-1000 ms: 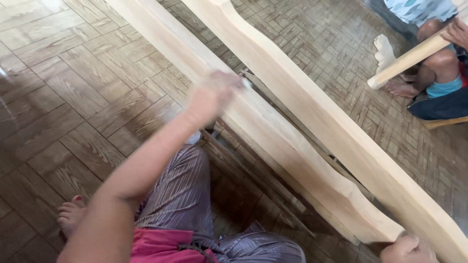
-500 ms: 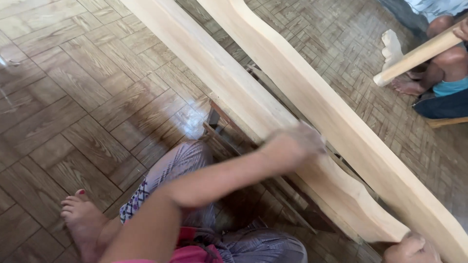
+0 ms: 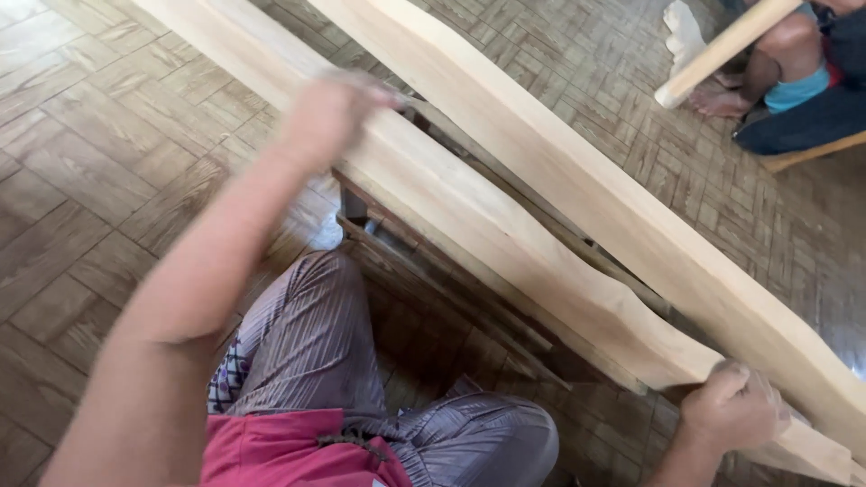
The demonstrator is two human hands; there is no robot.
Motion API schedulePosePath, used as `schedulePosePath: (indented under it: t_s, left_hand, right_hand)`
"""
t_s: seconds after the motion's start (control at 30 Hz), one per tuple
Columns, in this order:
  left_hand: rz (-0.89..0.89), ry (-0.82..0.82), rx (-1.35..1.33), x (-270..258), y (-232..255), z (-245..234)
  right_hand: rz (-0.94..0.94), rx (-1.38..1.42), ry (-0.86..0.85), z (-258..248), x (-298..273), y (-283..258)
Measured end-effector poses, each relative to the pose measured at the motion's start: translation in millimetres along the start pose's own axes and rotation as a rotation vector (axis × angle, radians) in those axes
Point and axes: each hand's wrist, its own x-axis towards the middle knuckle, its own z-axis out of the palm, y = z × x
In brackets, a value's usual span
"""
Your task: Sanding long wooden planks manually using sandpaper
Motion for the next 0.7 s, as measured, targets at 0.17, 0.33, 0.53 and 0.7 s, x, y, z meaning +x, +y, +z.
schedulePosePath:
  t_s: [0.17, 0.33, 0.53, 0.7]
  left_hand:
    - [-0.156, 0.194, 0.190, -5.8, -56.4, 25.6]
    - [0.158, 0.307, 0.095, 10.5, 63.7, 91.4]
    - [0.546, -0.063, 0.036, -13.7, 256.0, 194.5]
    - [0.583, 0.049, -0.161, -6.5, 237.1, 196.9]
  right_hand:
    - [0.037, -0.008, 0.005, -0.6, 3.0, -8.0]
    - [0.094, -0.027, 0.019, 0.5, 4.0, -12.6]
    - [0.056, -0.005, 0.007, -4.0, 3.7, -10.3]
    - [0.001, 0.009, -0.008, -15.9, 14.6, -27.9]
